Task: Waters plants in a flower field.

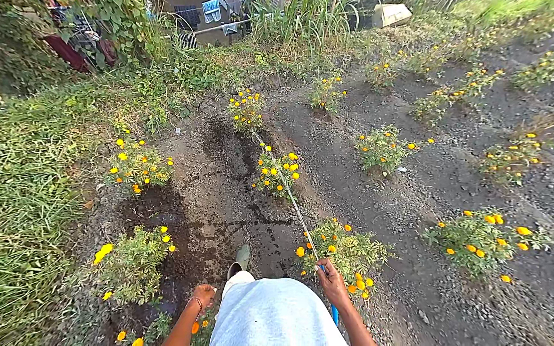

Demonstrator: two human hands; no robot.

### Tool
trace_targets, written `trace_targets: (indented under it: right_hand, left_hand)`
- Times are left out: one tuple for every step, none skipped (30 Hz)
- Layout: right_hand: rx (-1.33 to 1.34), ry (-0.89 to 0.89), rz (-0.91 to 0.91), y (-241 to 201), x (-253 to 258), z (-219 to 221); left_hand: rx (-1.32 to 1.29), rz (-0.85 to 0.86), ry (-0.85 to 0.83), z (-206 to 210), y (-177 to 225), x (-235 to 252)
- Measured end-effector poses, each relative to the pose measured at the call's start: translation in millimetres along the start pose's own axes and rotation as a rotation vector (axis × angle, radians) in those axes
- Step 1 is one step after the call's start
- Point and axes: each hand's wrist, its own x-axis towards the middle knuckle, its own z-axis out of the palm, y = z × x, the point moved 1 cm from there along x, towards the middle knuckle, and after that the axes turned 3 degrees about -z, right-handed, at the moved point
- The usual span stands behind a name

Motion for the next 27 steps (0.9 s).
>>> trace_targets:
  right_hand:
    - [0.000,-0.003,0.000,0.6,0.1,0.1]
    - [-0.001,-0.003,-0.001,0.9,0.4,0.4]
    - [-0.001,-0.001,-0.002,0.8,0.4,0.6]
    - [0.000,0.002,-0.004,0.9,0.3,0.8]
    - [0.004,0.005,-0.006,1.1,0.3,1.2]
    - [0.006,0.007,-0.005,1.0,0.1,1.6]
    - [0.009,0.008,-0.005,1.2,0.1,1.9]
    - [0.011,0.008,-0.004,1.4,-0.1,1.9]
    - [0.009,0.007,-0.002,1.5,0.0,1.8]
    - [0.007,0.006,-0.002,1.5,0.3,1.6]
    - [0.004,0.005,-0.001,1.6,0.4,1.5]
    - [0.001,0.004,0.000,1.7,0.2,1.6]
    - [0.000,0.004,0.000,1.9,-0.1,1.6]
    - [0.003,0.004,-0.001,2.1,-0.3,1.5]
    - [0.006,0.005,0.000,2.5,-0.4,1.5]
    - [0.010,0.005,0.001,2.9,-0.4,1.6]
    - [0.013,0.005,0.002,3.5,-0.5,1.6]
    - [0.014,0.006,0.003,4.0,-0.6,1.7]
    - [0.013,0.008,0.000,3.9,-0.7,1.7]
    - [0.011,0.008,0.000,3.7,-0.8,1.6]
    - [0.007,0.007,0.002,3.4,-0.9,1.5]
    - [0.005,0.005,0.003,3.1,-1.2,1.4]
    - [0.000,0.003,0.006,2.5,-1.7,1.3]
    - [-0.005,0.000,0.012,1.4,-2.4,1.2]
    - [-0.008,0.002,0.016,0.7,-3.0,1.2]
    - [-0.012,0.005,0.016,0.6,-3.2,1.3]
    - [-0.014,0.009,0.014,0.9,-3.4,1.4]
  left_hand:
    - [0.000,0.001,0.000,0.0,0.0,0.0]
    - [0.000,0.003,-0.001,0.1,-0.4,0.5]
    - [0.001,0.005,-0.002,0.3,-1.0,1.0]
    - [0.000,0.007,-0.001,0.6,-1.5,1.1]
    - [-0.003,0.007,0.001,0.8,-1.5,0.9]
    - [-0.003,0.005,-0.001,1.1,-1.2,0.5]
    - [-0.002,0.002,-0.003,1.3,-0.8,0.0]
    - [-0.001,0.002,-0.004,1.5,-0.4,-0.7]
    - [-0.001,0.004,-0.003,1.6,-0.5,-0.6]
    - [-0.001,0.006,-0.003,1.7,-0.8,0.0]
    - [0.001,0.007,-0.004,1.4,-1.2,0.7]
    - [0.001,0.004,-0.005,1.2,-1.3,1.0]
    - [-0.002,0.001,-0.002,1.3,-1.2,1.2]
    - [-0.004,-0.002,0.001,1.5,-0.8,1.7]
    - [-0.007,-0.005,0.003,1.7,-0.3,2.1]
    - [-0.008,-0.007,0.002,1.7,0.0,2.1]
    - [-0.009,-0.008,-0.001,1.9,0.1,1.4]
    - [-0.013,-0.008,-0.004,2.2,0.3,0.7]
    - [-0.020,-0.009,-0.004,2.6,0.5,0.2]
    - [-0.026,-0.009,-0.004,2.9,0.7,-0.3]
    - [-0.028,-0.008,-0.004,3.1,0.8,-0.7]
    - [-0.030,-0.007,-0.002,3.4,0.8,-1.2]
    - [-0.031,-0.007,-0.002,3.6,0.4,-1.6]
    - [-0.032,-0.006,-0.002,3.6,0.1,-2.4]
    - [-0.034,-0.004,-0.001,3.5,-0.2,-2.6]
    - [-0.035,-0.002,-0.002,3.5,-0.7,-2.4]
    - [-0.033,-0.001,-0.004,3.5,-1.1,-2.2]
